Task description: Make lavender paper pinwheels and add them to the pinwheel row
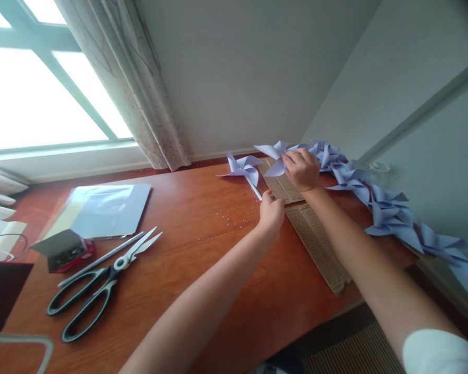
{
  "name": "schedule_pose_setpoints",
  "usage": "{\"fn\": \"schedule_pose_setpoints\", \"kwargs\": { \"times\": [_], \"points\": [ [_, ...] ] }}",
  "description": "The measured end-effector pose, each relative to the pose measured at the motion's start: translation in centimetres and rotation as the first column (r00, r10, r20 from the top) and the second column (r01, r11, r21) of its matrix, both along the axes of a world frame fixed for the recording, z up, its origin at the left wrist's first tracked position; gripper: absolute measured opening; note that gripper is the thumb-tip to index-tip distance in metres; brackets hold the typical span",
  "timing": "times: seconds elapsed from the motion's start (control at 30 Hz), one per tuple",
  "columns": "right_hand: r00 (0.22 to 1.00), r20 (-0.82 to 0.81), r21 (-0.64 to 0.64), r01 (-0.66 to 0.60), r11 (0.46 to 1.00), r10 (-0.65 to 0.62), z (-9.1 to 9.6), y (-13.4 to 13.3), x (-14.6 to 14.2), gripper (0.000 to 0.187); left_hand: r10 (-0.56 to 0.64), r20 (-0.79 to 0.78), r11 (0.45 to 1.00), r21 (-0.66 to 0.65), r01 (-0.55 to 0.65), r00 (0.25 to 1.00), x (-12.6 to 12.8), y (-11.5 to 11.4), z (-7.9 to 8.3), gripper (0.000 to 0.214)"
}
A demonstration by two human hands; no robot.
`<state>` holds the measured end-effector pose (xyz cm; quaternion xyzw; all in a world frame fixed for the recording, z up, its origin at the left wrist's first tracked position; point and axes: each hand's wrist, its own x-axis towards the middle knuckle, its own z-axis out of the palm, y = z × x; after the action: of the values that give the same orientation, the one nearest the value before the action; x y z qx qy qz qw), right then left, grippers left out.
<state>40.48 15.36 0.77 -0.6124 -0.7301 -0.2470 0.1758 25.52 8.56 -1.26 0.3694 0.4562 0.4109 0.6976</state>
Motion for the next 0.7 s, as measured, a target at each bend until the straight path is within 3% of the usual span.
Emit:
{"fn": "schedule_pose_setpoints", "kwargs": {
  "times": [0.33, 0.5, 0.7],
  "points": [
    [1.0, 0.017, -0.041, -0.024, 0.999, 0.025, -2.9, 3.4, -0.5, 0.033, 0.037, 0.05, 0.998, -0.053, -0.035, 0.998, -0.3, 0.3, 0.6, 0.039],
    [1.0, -0.003, 0.008, 0.009, 1.0, -0.009, -2.7, 3.5, 0.3, 0.029, 0.054, 0.028, 0.997, -0.053, -0.052, 0.998, -0.3, 0.6, 1.0, 0.036],
    [0.943, -0.327, 0.111, 0.11, 0.988, -0.068, -2.1, 2.9, 2.1, 0.02, 0.071, 0.005, 0.997, -0.034, -0.071, 0.997, 0.8, 1.5, 0.9, 0.041]
  ]
}}
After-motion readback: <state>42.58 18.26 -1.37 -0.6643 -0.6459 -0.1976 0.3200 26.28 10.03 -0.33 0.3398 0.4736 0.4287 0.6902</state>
